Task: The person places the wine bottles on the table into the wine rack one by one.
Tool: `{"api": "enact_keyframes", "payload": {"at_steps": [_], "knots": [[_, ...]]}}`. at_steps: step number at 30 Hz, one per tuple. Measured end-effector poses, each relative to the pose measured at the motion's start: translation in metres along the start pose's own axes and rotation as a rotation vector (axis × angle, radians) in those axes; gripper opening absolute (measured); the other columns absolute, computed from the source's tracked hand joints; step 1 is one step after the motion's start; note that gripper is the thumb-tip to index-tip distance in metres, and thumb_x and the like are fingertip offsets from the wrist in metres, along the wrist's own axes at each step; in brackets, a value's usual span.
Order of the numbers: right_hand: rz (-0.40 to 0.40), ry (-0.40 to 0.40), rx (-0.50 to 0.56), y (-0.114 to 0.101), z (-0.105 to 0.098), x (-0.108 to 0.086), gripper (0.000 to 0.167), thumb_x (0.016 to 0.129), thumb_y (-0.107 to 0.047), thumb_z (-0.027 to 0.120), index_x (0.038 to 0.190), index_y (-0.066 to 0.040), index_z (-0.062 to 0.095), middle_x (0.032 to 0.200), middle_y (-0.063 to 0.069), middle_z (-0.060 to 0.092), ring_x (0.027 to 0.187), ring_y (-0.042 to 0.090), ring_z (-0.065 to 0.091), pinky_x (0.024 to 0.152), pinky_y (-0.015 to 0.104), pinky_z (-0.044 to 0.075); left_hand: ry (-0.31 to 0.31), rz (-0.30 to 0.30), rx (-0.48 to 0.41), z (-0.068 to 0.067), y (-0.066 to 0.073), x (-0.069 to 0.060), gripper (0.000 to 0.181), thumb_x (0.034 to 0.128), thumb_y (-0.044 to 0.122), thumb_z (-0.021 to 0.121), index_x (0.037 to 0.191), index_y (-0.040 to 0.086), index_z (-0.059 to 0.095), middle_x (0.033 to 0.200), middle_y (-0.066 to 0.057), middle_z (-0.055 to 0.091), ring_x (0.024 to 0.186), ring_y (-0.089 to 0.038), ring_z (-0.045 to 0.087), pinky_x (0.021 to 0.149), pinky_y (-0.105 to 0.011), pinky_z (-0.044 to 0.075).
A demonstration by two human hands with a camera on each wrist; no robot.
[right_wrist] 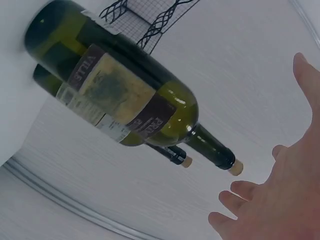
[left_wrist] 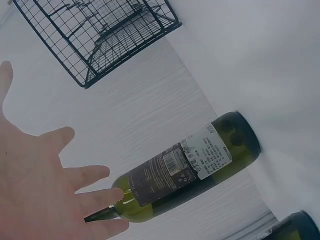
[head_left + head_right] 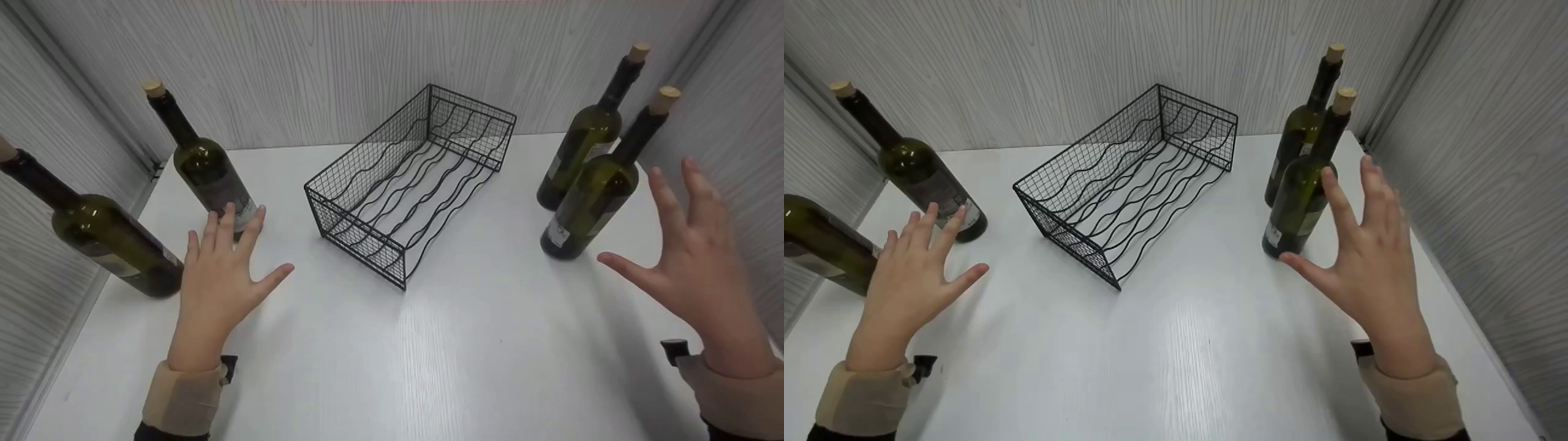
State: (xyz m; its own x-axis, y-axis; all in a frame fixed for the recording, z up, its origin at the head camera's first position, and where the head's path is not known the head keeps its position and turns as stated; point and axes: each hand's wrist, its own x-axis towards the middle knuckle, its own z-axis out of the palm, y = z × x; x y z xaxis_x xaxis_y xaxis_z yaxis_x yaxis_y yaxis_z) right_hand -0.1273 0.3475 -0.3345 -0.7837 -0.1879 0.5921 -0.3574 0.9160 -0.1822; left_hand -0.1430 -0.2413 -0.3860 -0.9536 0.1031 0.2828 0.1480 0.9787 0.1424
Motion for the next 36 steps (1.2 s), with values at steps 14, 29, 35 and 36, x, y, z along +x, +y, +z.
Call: {"api": "enact_keyframes", "payload": {"at_steps": [14, 29, 35, 36], "knots": [[-0.097, -0.018, 0.069, -0.035, 0.03, 0.035, 0.109, 0.088, -0.093, 0.046, 0.171, -0.03, 0.017, 0.178, 0.019, 0.016, 0.158, 0.05, 0.026, 0.127, 0.072, 0.025, 0.014, 0.052, -0.049, 0.002, 0.024, 0.026, 0.094, 0.097, 0.066, 0.064, 0.171, 0.024, 0.024, 0.171, -0.03, 0.028, 0.157, -0.054, 0.029, 0.127, -0.074, 0.024], [-0.08, -0.161, 0.128, -0.051, 0.069, 0.078, 0.105, 0.09, -0.061, 0.075, 0.171, -0.025, 0.018, 0.176, 0.02, 0.02, 0.159, 0.05, 0.027, 0.125, 0.075, 0.027, 0.02, 0.002, -0.13, 0.008, 0.05, 0.05, 0.114, 0.0942, 0.075, 0.06, 0.17, 0.005, 0.013, 0.174, -0.025, 0.023, 0.163, -0.046, 0.022, 0.133, -0.064, 0.02], [-0.028, -0.192, 0.16, -0.049, 0.085, 0.093, 0.103, 0.092, -0.057, 0.075, 0.171, -0.025, 0.016, 0.177, 0.02, 0.016, 0.161, 0.049, 0.022, 0.126, 0.075, 0.024, 0.035, -0.038, -0.184, 0.014, 0.063, 0.06, 0.119, 0.0928, 0.073, 0.064, 0.169, -0.001, 0.011, 0.175, -0.027, 0.019, 0.164, -0.045, 0.017, 0.134, -0.062, 0.018], [-0.016, -0.195, 0.169, -0.048, 0.088, 0.095, 0.103, 0.093, -0.058, 0.075, 0.171, -0.026, 0.016, 0.177, 0.019, 0.016, 0.161, 0.049, 0.021, 0.126, 0.075, 0.024, 0.038, -0.044, -0.194, 0.015, 0.064, 0.062, 0.12, 0.0927, 0.074, 0.064, 0.169, -0.002, 0.011, 0.175, -0.028, 0.018, 0.164, -0.045, 0.017, 0.135, -0.061, 0.017]]}}
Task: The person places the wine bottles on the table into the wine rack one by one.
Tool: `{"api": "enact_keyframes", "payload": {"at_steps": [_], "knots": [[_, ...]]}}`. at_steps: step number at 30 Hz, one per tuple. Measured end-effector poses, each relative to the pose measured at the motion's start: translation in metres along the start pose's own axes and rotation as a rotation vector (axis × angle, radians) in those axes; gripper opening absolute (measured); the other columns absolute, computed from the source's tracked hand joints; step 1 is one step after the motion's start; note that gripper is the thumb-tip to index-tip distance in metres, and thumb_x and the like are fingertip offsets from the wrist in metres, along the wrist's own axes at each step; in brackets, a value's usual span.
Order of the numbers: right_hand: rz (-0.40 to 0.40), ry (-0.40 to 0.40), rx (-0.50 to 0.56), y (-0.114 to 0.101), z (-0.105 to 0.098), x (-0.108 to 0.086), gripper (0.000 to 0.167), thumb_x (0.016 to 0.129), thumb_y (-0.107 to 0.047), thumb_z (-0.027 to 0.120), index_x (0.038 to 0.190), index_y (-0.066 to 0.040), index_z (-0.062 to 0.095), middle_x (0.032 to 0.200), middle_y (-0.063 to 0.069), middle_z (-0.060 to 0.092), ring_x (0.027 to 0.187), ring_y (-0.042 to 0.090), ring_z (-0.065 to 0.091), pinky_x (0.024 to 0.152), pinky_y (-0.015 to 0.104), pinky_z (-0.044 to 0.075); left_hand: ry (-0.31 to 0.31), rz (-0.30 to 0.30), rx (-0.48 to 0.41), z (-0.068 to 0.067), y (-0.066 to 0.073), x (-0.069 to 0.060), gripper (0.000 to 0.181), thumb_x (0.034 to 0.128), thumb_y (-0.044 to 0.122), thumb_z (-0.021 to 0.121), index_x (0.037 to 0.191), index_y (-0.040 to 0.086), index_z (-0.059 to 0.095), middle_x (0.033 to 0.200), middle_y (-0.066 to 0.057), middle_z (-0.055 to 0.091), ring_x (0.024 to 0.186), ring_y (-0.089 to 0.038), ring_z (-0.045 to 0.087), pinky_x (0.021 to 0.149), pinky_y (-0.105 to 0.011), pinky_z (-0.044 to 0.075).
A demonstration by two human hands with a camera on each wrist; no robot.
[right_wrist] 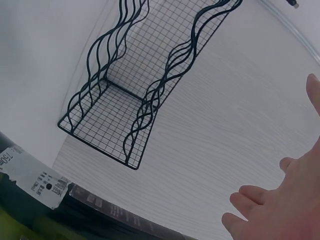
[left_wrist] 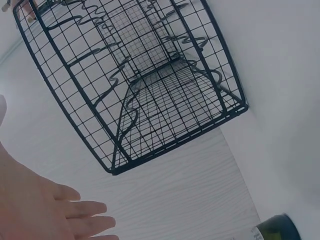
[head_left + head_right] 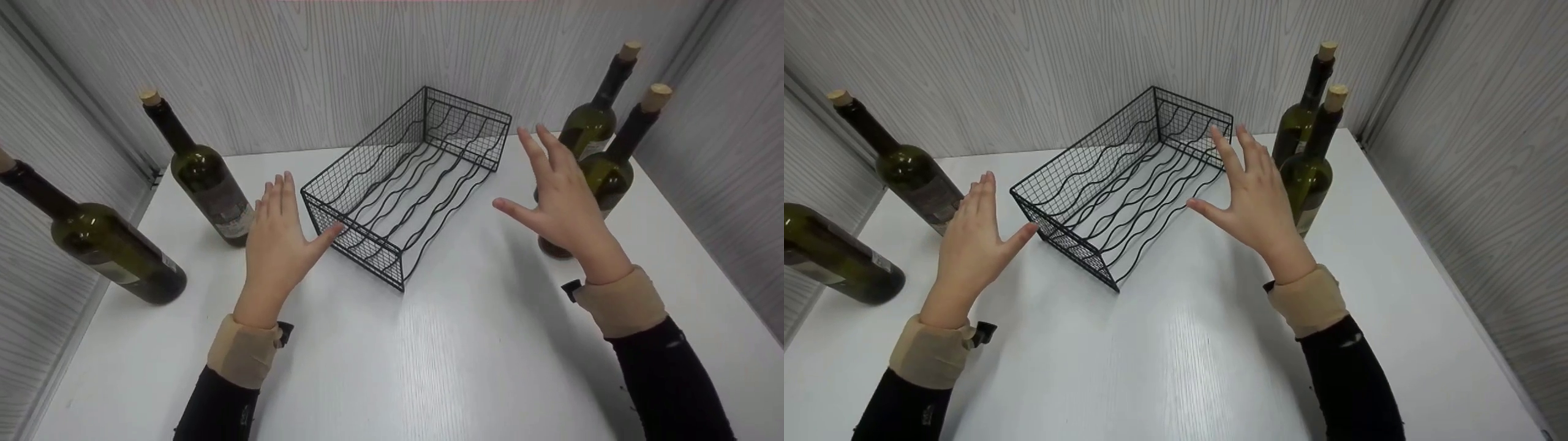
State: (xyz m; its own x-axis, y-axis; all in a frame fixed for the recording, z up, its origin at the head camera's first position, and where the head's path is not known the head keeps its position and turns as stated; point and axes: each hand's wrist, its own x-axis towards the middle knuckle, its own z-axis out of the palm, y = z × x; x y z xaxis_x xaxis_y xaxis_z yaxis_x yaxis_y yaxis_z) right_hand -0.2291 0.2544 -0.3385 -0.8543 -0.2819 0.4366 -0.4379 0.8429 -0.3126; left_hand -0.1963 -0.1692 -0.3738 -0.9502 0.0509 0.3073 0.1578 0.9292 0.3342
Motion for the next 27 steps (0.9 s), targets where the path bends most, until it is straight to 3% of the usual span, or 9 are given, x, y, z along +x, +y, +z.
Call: {"api": "enact_keyframes", "payload": {"at_steps": [13, 20, 27], "knots": [[0.199, -0.032, 0.167, 0.016, 0.033, 0.025, 0.108, 0.093, -0.078, 0.061, 0.173, -0.027, 0.007, 0.179, 0.015, 0.007, 0.165, 0.044, 0.01, 0.126, 0.078, 0.02, -0.064, -0.078, -0.059, 0.019, 0.017, 0.014, 0.128, 0.0933, 0.079, 0.058, 0.166, -0.009, -0.001, 0.173, -0.036, 0.003, 0.164, -0.051, 0.005, 0.135, -0.062, 0.015], [0.229, -0.058, 0.196, 0.014, 0.054, 0.045, 0.111, 0.093, -0.082, 0.056, 0.173, -0.023, 0.006, 0.179, 0.018, 0.006, 0.165, 0.046, 0.011, 0.126, 0.077, 0.022, -0.136, -0.17, -0.06, 0.027, 0.026, 0.022, 0.132, 0.0935, 0.084, 0.052, 0.164, -0.01, -0.007, 0.172, -0.036, -0.006, 0.163, -0.05, -0.002, 0.136, -0.058, 0.01], [0.244, -0.137, 0.211, 0.009, 0.078, 0.059, 0.115, 0.093, -0.083, 0.053, 0.173, -0.019, 0.002, 0.18, 0.017, 0.0, 0.166, 0.044, 0.006, 0.129, 0.073, 0.021, -0.12, -0.203, -0.078, 0.032, 0.029, 0.023, 0.131, 0.0943, 0.083, 0.051, 0.164, -0.013, -0.005, 0.173, -0.036, -0.001, 0.164, -0.048, 0.001, 0.137, -0.055, 0.01]]}}
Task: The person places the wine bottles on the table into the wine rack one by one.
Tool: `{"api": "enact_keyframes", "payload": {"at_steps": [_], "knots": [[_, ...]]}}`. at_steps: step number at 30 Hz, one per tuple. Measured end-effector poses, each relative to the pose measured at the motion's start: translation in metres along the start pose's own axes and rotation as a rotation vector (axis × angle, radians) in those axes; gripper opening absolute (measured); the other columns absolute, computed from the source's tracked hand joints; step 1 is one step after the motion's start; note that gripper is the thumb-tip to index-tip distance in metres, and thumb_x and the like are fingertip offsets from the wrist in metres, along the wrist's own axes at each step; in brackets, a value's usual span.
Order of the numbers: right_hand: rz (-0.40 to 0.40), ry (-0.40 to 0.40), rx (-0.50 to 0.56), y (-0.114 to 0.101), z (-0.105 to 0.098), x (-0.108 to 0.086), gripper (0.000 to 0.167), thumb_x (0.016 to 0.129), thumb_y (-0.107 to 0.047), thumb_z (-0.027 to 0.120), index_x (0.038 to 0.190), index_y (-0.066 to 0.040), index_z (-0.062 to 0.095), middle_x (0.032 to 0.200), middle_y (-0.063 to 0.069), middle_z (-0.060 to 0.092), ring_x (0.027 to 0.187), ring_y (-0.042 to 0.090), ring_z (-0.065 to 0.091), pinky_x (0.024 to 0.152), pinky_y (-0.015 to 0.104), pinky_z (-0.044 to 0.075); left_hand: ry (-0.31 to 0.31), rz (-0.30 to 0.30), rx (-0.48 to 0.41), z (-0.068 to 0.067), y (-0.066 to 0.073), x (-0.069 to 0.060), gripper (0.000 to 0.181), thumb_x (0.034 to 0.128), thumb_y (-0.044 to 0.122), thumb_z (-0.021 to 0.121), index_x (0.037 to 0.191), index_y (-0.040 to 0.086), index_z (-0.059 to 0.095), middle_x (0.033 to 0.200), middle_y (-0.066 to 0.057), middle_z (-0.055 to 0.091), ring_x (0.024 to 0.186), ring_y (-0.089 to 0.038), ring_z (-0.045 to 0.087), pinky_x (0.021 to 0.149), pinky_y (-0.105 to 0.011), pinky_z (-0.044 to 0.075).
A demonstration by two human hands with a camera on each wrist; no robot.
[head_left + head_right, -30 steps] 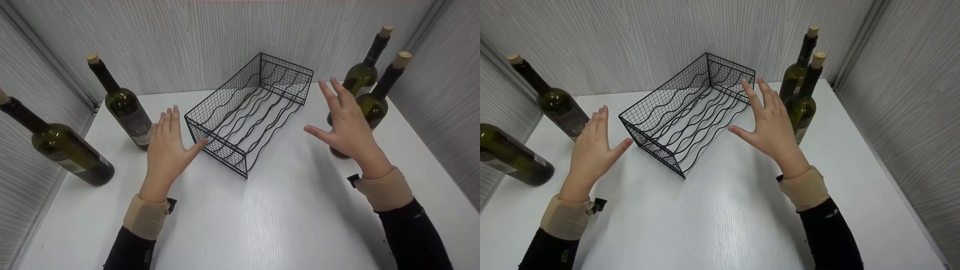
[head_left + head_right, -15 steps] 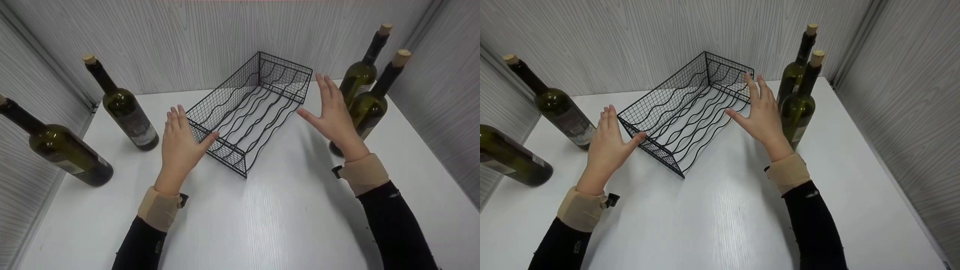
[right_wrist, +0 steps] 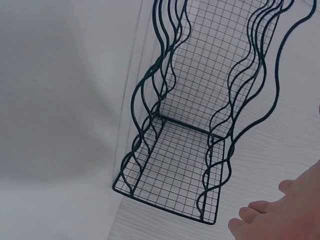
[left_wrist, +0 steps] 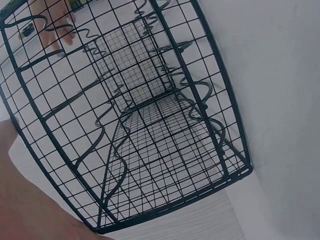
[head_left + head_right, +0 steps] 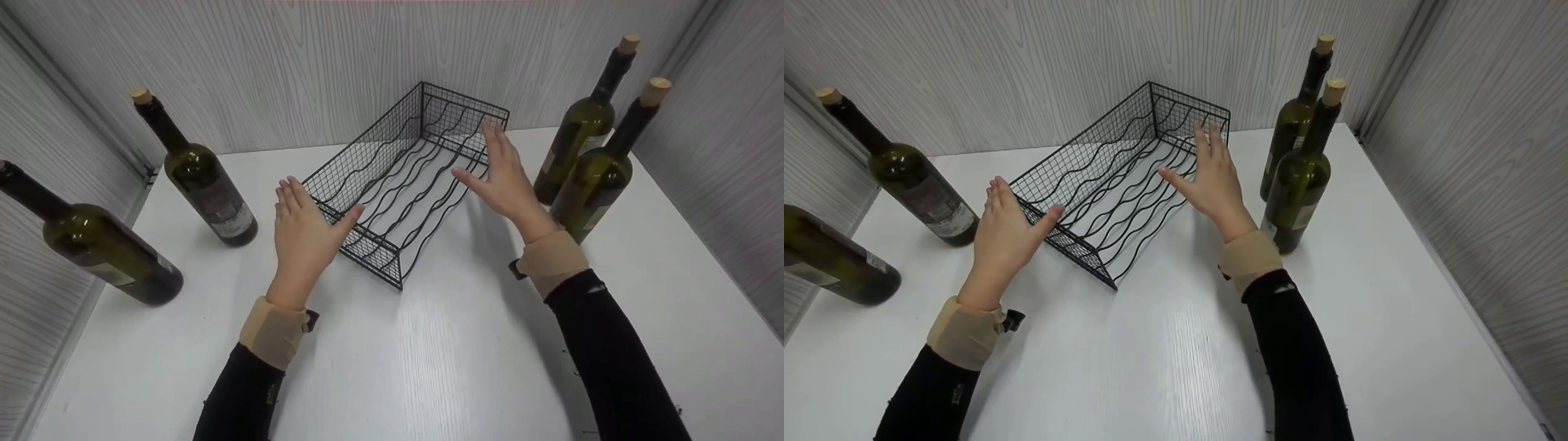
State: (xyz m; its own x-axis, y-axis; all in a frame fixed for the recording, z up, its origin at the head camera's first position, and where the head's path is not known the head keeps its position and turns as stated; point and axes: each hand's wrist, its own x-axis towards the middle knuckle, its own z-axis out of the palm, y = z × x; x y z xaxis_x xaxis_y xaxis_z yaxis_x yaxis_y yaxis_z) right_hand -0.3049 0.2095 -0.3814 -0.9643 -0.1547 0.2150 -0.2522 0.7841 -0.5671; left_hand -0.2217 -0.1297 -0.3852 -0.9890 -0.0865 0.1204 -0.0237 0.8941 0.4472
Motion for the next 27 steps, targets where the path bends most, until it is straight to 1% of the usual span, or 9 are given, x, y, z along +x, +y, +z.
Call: {"api": "enact_keyframes", "payload": {"at_steps": [4, 6, 9, 12, 16, 21, 27], "knots": [[0.009, -0.049, -0.023, 0.002, 0.012, 0.005, 0.112, 0.096, -0.077, 0.055, 0.172, -0.017, -0.001, 0.18, 0.018, -0.002, 0.166, 0.046, 0.006, 0.129, 0.072, 0.021, -0.008, -0.009, -0.015, 0.002, 0.0, 0.001, 0.127, 0.0962, 0.079, 0.052, 0.164, -0.013, -0.004, 0.174, -0.034, 0.001, 0.165, -0.047, 0.003, 0.137, -0.055, 0.011], [0.016, -0.065, -0.026, 0.003, 0.016, 0.005, 0.111, 0.097, -0.074, 0.057, 0.172, -0.016, 0.0, 0.18, 0.019, -0.002, 0.165, 0.046, 0.006, 0.129, 0.072, 0.021, -0.003, -0.001, -0.025, 0.003, -0.002, 0.002, 0.125, 0.0975, 0.076, 0.053, 0.164, -0.013, -0.003, 0.174, -0.034, 0.002, 0.164, -0.048, 0.004, 0.137, -0.055, 0.012], [0.027, -0.074, -0.023, 0.007, 0.02, 0.005, 0.11, 0.098, -0.07, 0.06, 0.172, -0.015, 0.0, 0.18, 0.017, -0.002, 0.166, 0.045, 0.005, 0.131, 0.07, 0.019, 0.014, 0.014, -0.035, 0.004, -0.003, 0.003, 0.121, 0.0984, 0.071, 0.056, 0.163, -0.015, -0.001, 0.173, -0.036, 0.005, 0.164, -0.049, 0.008, 0.136, -0.057, 0.014], [0.031, -0.065, -0.014, 0.009, 0.022, 0.006, 0.109, 0.099, -0.066, 0.063, 0.172, -0.014, 0.002, 0.18, 0.014, -0.002, 0.166, 0.042, 0.006, 0.132, 0.067, 0.019, 0.02, 0.021, -0.041, 0.005, -0.005, 0.003, 0.12, 0.0987, 0.069, 0.056, 0.163, -0.016, 0.001, 0.173, -0.037, 0.006, 0.163, -0.05, 0.01, 0.135, -0.057, 0.016], [0.025, -0.06, -0.008, 0.01, 0.023, 0.008, 0.114, 0.096, -0.073, 0.062, 0.172, -0.012, 0.003, 0.181, 0.011, -0.002, 0.167, 0.04, 0.005, 0.134, 0.064, 0.018, 0.01, 0.013, -0.055, 0.004, -0.007, 0.005, 0.119, 0.0986, 0.068, 0.056, 0.164, -0.015, 0.0, 0.173, -0.036, 0.006, 0.164, -0.049, 0.01, 0.135, -0.057, 0.017], [0.03, -0.089, -0.003, 0.015, 0.023, 0.009, 0.12, 0.094, -0.078, 0.059, 0.171, -0.009, -0.002, 0.181, 0.008, -0.006, 0.168, 0.037, 0.002, 0.136, 0.06, 0.014, -0.005, -0.004, -0.072, 0.004, -0.006, 0.006, 0.118, 0.0989, 0.065, 0.057, 0.164, -0.013, -0.002, 0.174, -0.035, 0.005, 0.164, -0.048, 0.01, 0.135, -0.056, 0.019], [0.048, -0.11, -0.013, 0.017, 0.022, 0.011, 0.124, 0.091, -0.086, 0.054, 0.171, -0.014, -0.007, 0.181, 0.005, -0.01, 0.168, 0.033, -0.001, 0.137, 0.057, 0.011, -0.007, -0.005, -0.087, 0.004, -0.005, 0.006, 0.116, 0.0996, 0.063, 0.058, 0.164, -0.013, -0.003, 0.174, -0.034, 0.004, 0.164, -0.048, 0.009, 0.135, -0.056, 0.017]]}}
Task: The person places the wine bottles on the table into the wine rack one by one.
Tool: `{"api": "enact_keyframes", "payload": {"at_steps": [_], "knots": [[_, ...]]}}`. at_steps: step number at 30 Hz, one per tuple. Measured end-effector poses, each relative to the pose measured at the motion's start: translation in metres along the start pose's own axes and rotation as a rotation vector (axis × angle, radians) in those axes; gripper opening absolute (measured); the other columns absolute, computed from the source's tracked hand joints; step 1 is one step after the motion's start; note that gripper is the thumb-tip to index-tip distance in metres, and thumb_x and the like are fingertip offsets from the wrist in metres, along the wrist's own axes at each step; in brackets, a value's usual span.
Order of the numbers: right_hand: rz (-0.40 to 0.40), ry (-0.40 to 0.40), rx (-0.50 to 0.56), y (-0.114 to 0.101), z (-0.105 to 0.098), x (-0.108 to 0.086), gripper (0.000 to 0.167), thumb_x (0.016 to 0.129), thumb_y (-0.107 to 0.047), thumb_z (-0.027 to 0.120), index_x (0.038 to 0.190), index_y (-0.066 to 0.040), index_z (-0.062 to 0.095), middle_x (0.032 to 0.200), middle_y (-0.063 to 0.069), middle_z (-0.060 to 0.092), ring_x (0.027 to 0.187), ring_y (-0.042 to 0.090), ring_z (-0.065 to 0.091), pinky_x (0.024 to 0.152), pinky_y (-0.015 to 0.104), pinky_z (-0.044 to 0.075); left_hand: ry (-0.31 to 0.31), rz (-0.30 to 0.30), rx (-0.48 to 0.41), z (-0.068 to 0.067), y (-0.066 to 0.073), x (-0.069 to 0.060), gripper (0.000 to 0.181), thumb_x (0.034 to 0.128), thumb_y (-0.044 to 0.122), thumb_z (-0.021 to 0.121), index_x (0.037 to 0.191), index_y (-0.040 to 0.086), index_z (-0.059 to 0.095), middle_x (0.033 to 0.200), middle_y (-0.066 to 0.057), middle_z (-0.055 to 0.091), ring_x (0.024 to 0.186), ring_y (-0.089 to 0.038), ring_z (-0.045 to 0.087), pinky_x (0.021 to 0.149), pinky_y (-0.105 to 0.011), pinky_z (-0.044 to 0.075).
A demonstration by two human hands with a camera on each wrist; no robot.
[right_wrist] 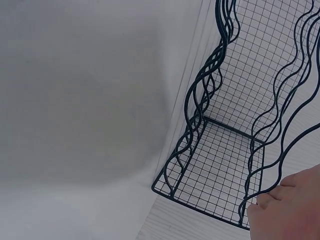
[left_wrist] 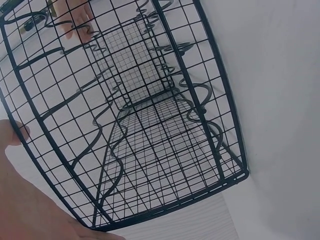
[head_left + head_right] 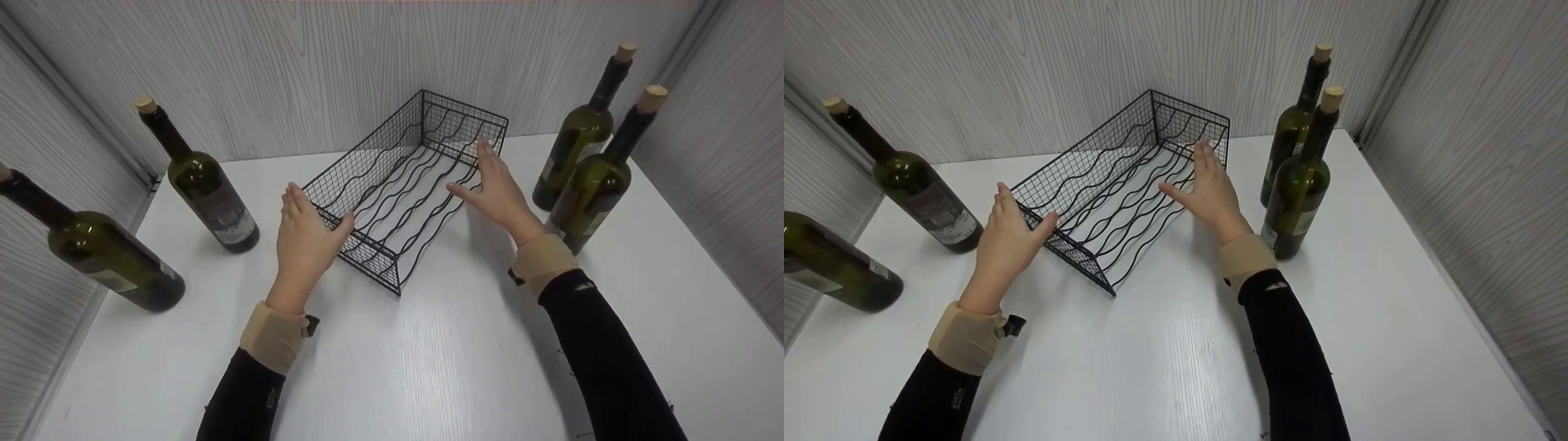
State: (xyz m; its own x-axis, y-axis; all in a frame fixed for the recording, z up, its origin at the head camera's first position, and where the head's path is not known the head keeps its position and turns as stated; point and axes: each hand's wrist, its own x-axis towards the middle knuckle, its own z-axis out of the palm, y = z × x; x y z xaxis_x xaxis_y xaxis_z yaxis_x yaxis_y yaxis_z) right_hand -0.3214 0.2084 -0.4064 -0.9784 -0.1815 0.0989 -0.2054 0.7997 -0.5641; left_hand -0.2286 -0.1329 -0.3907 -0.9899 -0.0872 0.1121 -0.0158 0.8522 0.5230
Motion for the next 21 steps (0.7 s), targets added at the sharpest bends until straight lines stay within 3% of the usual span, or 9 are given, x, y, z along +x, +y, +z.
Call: {"api": "enact_keyframes", "payload": {"at_steps": [4, 11, 21], "knots": [[0.011, -0.008, -0.005, 0.0, 0.0, 0.001, 0.124, 0.09, -0.086, 0.055, 0.171, -0.016, -0.008, 0.181, 0.006, -0.008, 0.168, 0.033, 0.0, 0.137, 0.056, 0.011, -0.001, -0.01, -0.003, 0.0, -0.001, 0.0, 0.116, 0.1, 0.061, 0.059, 0.165, -0.012, -0.004, 0.174, -0.035, 0.006, 0.164, -0.049, 0.011, 0.135, -0.057, 0.02], [-0.012, -0.014, -0.077, -0.004, -0.003, -0.001, 0.115, 0.096, -0.077, 0.057, 0.171, -0.007, 0.005, 0.181, 0.012, 0.004, 0.167, 0.036, 0.008, 0.137, 0.054, 0.014, 0.011, -0.002, -0.015, -0.001, -0.004, -0.001, 0.114, 0.1001, 0.057, 0.059, 0.165, -0.011, -0.005, 0.17, -0.039, 0.016, 0.159, -0.053, 0.025, 0.128, -0.061, 0.034], [-0.05, -0.009, -0.143, -0.012, -0.006, -0.006, 0.111, 0.097, -0.075, 0.058, 0.169, -0.002, 0.015, 0.18, 0.015, 0.01, 0.166, 0.039, 0.015, 0.136, 0.054, 0.018, 0.005, -0.012, -0.027, -0.009, -0.011, -0.002, 0.113, 0.1004, 0.054, 0.059, 0.165, -0.009, -0.008, 0.171, -0.038, 0.017, 0.157, -0.054, 0.029, 0.125, -0.063, 0.038]]}}
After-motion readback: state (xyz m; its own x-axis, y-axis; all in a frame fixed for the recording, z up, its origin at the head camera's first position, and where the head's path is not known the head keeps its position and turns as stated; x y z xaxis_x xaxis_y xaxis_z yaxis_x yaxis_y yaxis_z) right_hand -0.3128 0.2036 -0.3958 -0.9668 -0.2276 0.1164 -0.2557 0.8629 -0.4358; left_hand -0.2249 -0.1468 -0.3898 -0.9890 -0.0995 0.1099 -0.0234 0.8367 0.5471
